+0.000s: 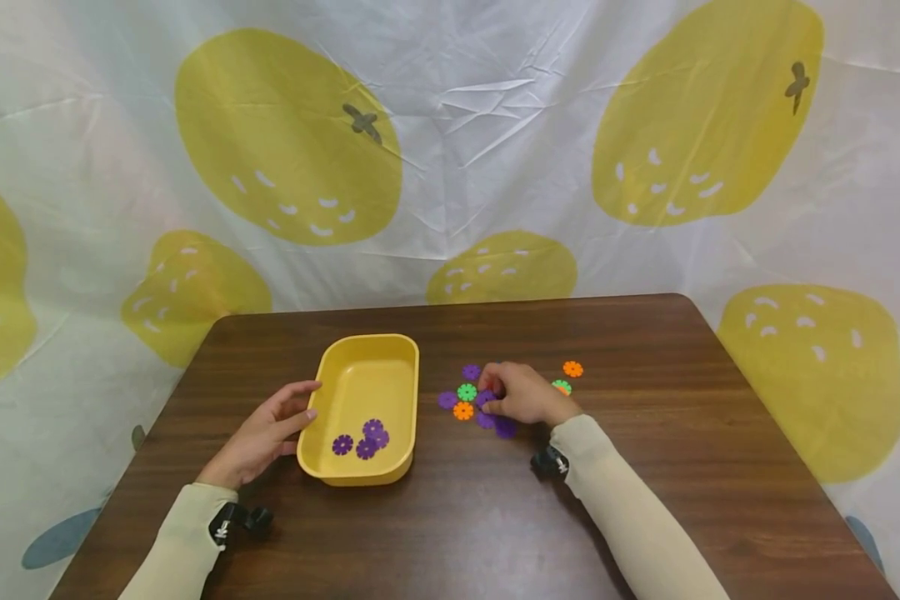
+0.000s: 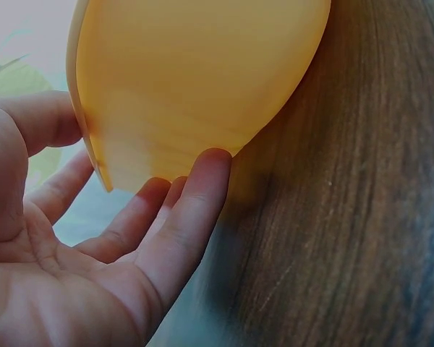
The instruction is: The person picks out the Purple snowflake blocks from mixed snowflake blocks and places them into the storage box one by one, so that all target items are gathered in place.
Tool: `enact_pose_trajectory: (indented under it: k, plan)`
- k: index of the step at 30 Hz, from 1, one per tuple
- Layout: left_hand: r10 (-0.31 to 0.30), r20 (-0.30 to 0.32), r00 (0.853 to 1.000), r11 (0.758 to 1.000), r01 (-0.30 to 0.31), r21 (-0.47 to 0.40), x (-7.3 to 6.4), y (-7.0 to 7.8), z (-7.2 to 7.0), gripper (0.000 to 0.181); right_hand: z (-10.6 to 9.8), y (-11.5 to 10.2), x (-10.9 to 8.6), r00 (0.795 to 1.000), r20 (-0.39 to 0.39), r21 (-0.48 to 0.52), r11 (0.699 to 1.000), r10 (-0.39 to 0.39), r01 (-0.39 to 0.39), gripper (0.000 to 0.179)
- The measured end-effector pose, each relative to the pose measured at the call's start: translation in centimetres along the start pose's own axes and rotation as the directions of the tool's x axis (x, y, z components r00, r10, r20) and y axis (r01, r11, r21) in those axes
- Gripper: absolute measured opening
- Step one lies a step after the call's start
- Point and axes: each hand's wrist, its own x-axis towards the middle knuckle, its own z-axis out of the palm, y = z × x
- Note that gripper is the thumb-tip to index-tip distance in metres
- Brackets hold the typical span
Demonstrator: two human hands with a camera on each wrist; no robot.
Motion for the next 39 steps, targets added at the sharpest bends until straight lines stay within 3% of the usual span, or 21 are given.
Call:
enact_pose_trajectory:
  k: [10,16,26,39]
  plan:
    - [-0.007,-0.010,1.000,1.000,0.007,0.014,0.1,-0.1,-0.1,0.055,-0.3,-0.2,-0.1,1.000,0.017,0.054,0.999,0.009,-0.010,0.013]
    - [-0.009,-0.014,1.000,1.000,0.009,0.021,0.1,-0.1,-0.2,0.056,-0.5,-0.3,-0.1,1.000,-0.014,0.054,0.998,0.020,-0.019,0.009]
    - [-0.019,-0.025,1.000,0.999,0.019,0.028,0.3,-0.3,-0.1,0.053,-0.9,-0.9,-0.2,0.998,-0.042,0.176,0.984,0.043,-0.035,0.011]
    - [-0.005,-0.018,1.000,0.999,0.005,0.052,0.0,0.3,-0.1,0.053,-1.0,-3.6,0.4,0.998,-0.065,0.233,0.972,0.013,0.003,0.015]
